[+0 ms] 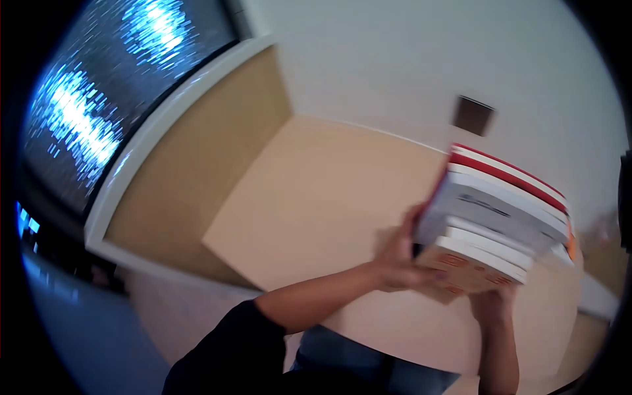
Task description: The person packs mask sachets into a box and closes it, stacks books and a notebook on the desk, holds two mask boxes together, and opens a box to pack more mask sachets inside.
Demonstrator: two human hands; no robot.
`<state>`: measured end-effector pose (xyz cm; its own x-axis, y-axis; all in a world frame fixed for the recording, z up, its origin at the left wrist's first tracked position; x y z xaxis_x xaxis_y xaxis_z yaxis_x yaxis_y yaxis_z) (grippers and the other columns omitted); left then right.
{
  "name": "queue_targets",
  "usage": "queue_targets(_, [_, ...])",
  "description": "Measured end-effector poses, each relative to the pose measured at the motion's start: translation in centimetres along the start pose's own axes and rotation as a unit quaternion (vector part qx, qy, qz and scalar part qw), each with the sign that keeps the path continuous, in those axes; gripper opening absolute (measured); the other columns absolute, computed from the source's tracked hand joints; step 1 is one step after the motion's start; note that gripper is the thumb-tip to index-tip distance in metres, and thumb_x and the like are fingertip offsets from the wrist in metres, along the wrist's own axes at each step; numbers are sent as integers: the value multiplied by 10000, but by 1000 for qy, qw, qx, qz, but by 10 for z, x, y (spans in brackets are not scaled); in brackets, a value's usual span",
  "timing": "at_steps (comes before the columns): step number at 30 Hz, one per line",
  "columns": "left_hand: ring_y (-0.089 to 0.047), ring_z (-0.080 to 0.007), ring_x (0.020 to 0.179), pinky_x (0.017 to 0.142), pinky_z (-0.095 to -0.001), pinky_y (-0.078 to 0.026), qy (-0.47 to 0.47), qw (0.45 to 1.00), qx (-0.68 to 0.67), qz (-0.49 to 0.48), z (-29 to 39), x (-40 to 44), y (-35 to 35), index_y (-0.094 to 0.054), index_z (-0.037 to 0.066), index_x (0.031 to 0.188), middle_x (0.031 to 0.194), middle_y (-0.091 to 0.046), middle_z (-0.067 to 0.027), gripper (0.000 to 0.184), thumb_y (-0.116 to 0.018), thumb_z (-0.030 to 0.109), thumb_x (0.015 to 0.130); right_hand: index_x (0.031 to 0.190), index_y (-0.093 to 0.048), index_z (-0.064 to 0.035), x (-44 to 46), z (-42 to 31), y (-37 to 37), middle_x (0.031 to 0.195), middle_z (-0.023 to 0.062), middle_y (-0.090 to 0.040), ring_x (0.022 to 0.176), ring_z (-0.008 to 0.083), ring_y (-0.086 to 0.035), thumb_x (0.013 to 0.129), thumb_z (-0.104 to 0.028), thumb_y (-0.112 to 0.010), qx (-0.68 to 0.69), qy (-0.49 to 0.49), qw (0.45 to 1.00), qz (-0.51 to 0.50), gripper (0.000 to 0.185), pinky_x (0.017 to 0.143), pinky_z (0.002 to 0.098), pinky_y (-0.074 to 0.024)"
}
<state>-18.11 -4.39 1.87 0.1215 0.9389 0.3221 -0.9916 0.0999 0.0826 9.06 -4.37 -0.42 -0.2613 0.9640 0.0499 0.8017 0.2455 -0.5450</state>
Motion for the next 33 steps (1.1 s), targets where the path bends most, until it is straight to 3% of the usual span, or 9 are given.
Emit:
queue_targets(4, [-322,-284,1478,1234,-441,-293,-21,994,-99,-40,10,6,9,-35,88,1644,1578,-332,-148,1387,-1017,204,672,1509,-466,-108,11,17,-2,1444,121,-574,1302,322,-600,937,-360,-745,36,-37,990,128,684,1042,498,-548])
queue_targets(7, [-325,-279,1477,1232,-441,-298,-73,993,-83,-43,9,6,12,-45,91,1644,1569,-339,-140,1358,-1005,180,688,1520,-455,-117,18,23,-14,1465,111,-558,1313,307,-590,977,-420,-701,-35,-10,995,98,669,1061,487,-537])
queue_targets(11, [-309,-280,1481,1228,-443,-316,-1,992,-122,-33,6,3,15,-58,89,1645,1569,-332,-143,1397,-1027,210,645,1505,-474,-115,20,19,-31,1465,101,-564,1313,292,-589,1012,-435,-658,-84,-27,994,72,616,1073,482,-528])
queue_targets(14, [-311,-283,1488,1234,-442,-315,-25,999,-42,-10,-3,1,18,-59,85,1639,1565,-336,-147,1436,-1043,207,600,1451,-545,-108,17,24,1,1428,111,-604,1287,277,-606,1008,-373,-678,-43,-118,990,58,533,1047,470,-542])
queue_targets(16, [-385,-296,1445,1207,-440,-352,-90,996,-3,5,-4,-4,26,-90,60,1625,1543,-373,-181,1362,-1029,222,651,1315,-650,-32,14,0,-20,1308,110,-688,1164,195,-634,840,-126,-875,-291,-107,945,106,534,996,391,-546])
queue_targets(19, [-360,-296,1465,1210,-454,-343,-89,992,-88,-24,-6,-2,34,-70,75,1628,1557,-349,-167,1331,-1006,196,690,1295,-664,-10,28,-17,-71,1280,96,-706,1138,166,-637,757,-84,-928,-559,-58,824,67,603,992,354,-532])
queue_targets(22, [-357,-303,1466,1209,-464,-340,-70,993,-94,-24,-4,-2,39,-68,81,1626,1546,-350,-163,1309,-993,185,706,1239,-689,5,32,-9,-81,1207,85,-733,1076,158,-657,805,-80,-892,-621,-5,782,51,487,946,340,-544])
queue_targets(27, [-373,-312,1458,1197,-475,-352,-112,993,3,-33,1,-3,43,-64,75,1618,1531,-363,-173,1274,-972,181,731,1200,-705,3,29,0,-69,1171,85,-746,1031,148,-666,852,-42,-838,-451,-10,889,77,376,913,334,-552])
queue_targets(33, [-379,-312,1459,1195,-477,-354,-116,993,-10,-37,1,-4,43,-67,76,1618,1533,-372,-177,1258,-962,171,739,1216,-693,15,29,-9,-79,1185,88,-740,1048,144,-670,866,-49,-828,-460,-36,884,70,380,932,333,-546])
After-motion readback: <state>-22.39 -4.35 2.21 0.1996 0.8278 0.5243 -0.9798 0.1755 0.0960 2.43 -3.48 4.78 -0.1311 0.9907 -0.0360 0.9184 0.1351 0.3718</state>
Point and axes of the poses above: each hand's wrist, its own x-axis towards the middle knuckle, its own y-axis out of the back of the hand, z = x × y, the point moved 5 cm from there along x, towards the middle knuckle
